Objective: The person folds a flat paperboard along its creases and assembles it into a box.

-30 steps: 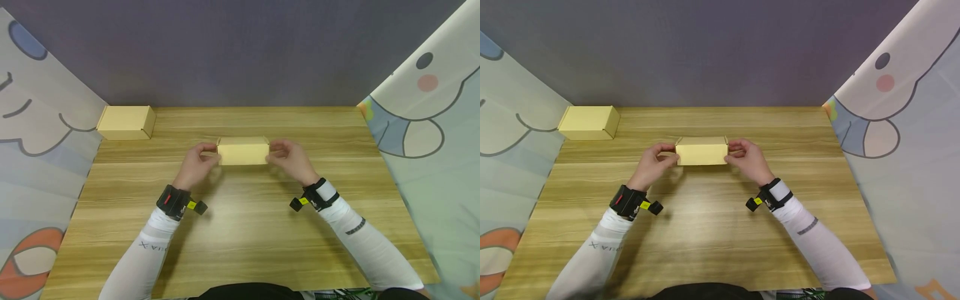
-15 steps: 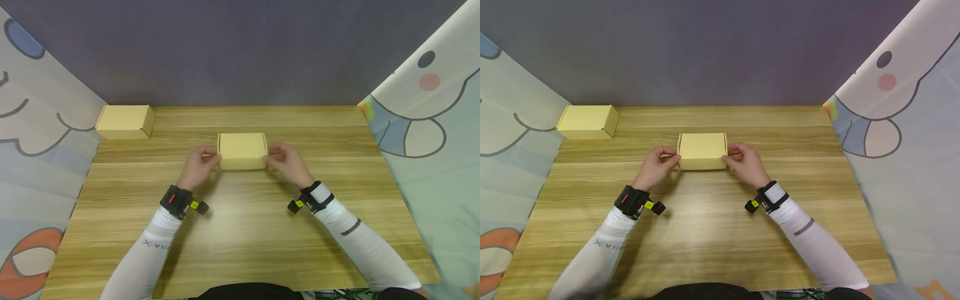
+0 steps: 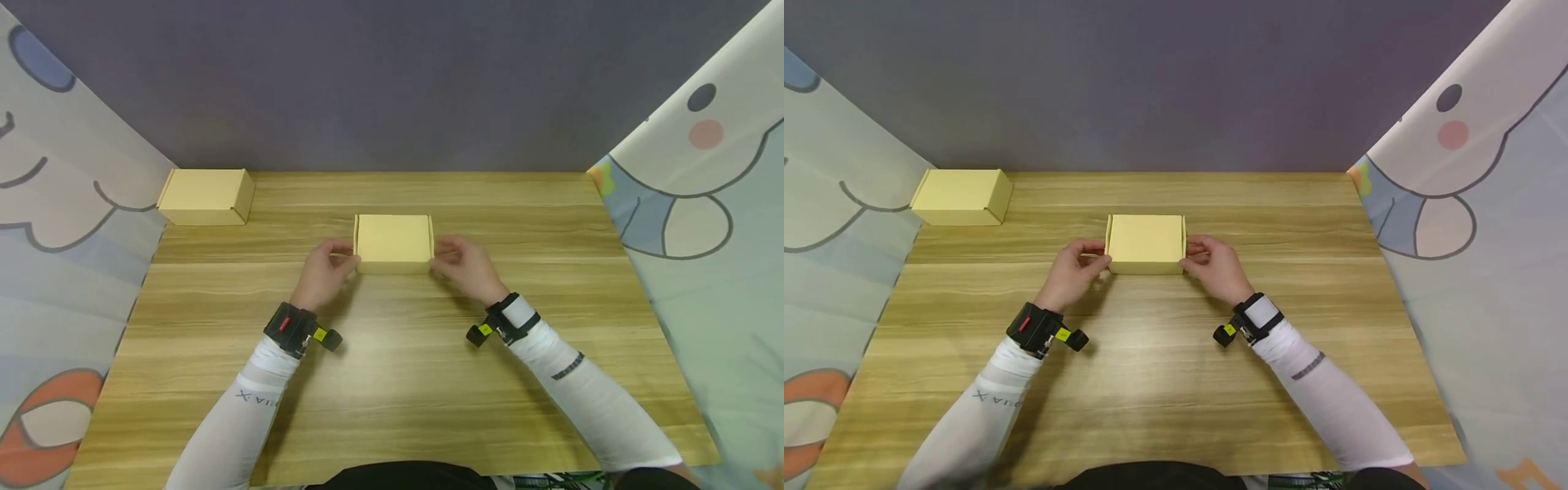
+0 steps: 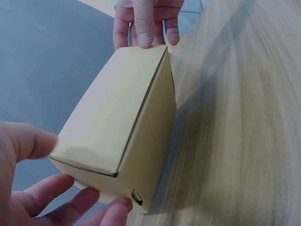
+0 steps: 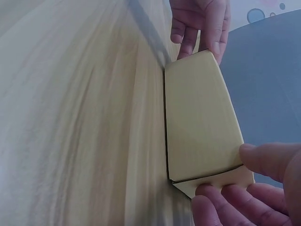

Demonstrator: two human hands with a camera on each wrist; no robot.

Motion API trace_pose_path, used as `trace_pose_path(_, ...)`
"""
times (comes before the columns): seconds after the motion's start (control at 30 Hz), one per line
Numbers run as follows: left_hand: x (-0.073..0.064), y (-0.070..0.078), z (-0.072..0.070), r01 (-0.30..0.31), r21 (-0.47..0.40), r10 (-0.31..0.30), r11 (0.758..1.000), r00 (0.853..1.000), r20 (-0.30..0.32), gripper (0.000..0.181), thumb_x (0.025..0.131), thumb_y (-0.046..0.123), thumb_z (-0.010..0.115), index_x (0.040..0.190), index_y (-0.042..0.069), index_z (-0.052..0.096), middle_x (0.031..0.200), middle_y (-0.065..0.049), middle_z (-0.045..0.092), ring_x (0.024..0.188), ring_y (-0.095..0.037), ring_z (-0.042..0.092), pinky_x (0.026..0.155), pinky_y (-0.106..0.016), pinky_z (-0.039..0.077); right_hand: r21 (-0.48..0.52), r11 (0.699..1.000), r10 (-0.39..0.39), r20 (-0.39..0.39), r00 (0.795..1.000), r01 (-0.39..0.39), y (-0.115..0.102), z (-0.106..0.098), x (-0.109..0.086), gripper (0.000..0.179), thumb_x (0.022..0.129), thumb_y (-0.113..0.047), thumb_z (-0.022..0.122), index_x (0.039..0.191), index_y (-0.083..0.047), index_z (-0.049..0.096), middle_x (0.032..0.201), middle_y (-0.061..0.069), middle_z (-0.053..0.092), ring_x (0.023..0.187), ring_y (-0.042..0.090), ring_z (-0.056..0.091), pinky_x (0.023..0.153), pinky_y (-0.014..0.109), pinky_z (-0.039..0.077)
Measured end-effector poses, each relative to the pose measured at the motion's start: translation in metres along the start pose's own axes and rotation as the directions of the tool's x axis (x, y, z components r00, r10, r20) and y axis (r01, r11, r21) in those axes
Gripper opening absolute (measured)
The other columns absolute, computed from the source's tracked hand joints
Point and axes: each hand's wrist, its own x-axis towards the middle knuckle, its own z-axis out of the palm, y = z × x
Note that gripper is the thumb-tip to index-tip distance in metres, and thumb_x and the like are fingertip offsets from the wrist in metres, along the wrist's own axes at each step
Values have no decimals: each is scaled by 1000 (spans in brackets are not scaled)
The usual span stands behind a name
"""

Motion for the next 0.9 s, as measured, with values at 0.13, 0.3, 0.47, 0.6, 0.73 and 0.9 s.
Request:
trace_pose_path(0.13,1,-1,-3,13,1,-13,1000,999,-37,40,102,27,68,137,8,61,128,-13,68,108,-31,71,74,-33,61,-23,1000,1,2,1000,-1,-7,3,6,56,97,-21,75,145,-1,56,134,22,68,114,38,72,86,43,64)
trace_pose_path(0.3,3,-6,-13,38,-16,-40,999,992,-120,37,102,28,67,133,7,64,127,-13,70,105,-30,71,71,-28,59,-61,998,-9,3,1000,9,-14,15,23,54,97,-26,75,143,-3,58,131,19,71,111,34,73,88,43,63)
trace_pose_path(0.47,11,-14,-27,43,-54,-54,998,970,-237,33,103,24,66,130,4,66,121,-16,72,105,-28,69,74,-20,54,-99,995,-16,17,1000,18,-27,33,43,55,98,-31,72,145,-7,58,131,15,72,111,31,73,91,44,62)
trace_pose_path(0.6,17,-21,-41,40,-108,-72,993,948,-309,34,105,22,62,133,4,66,124,-17,70,104,-24,65,74,-17,51,-97,995,-22,26,999,24,-42,49,62,56,99,-33,70,147,-8,56,132,14,71,113,31,72,94,43,61)
trace_pose_path(0.73,21,-27,-54,36,-174,-98,984,926,-364,36,106,21,57,137,2,64,132,-18,66,107,-24,63,79,-19,51,-65,997,-38,37,999,40,-53,66,83,54,99,-29,70,146,-7,57,132,14,71,114,31,72,96,40,60)
trace_pose_path(0.9,28,-35,-68,26,-258,-130,966,909,-396,38,106,15,54,141,1,61,139,-19,63,114,-27,62,88,-27,54,-12,999,-50,61,997,51,-65,84,102,52,99,-24,70,145,-5,57,137,14,68,115,29,71,96,36,60)
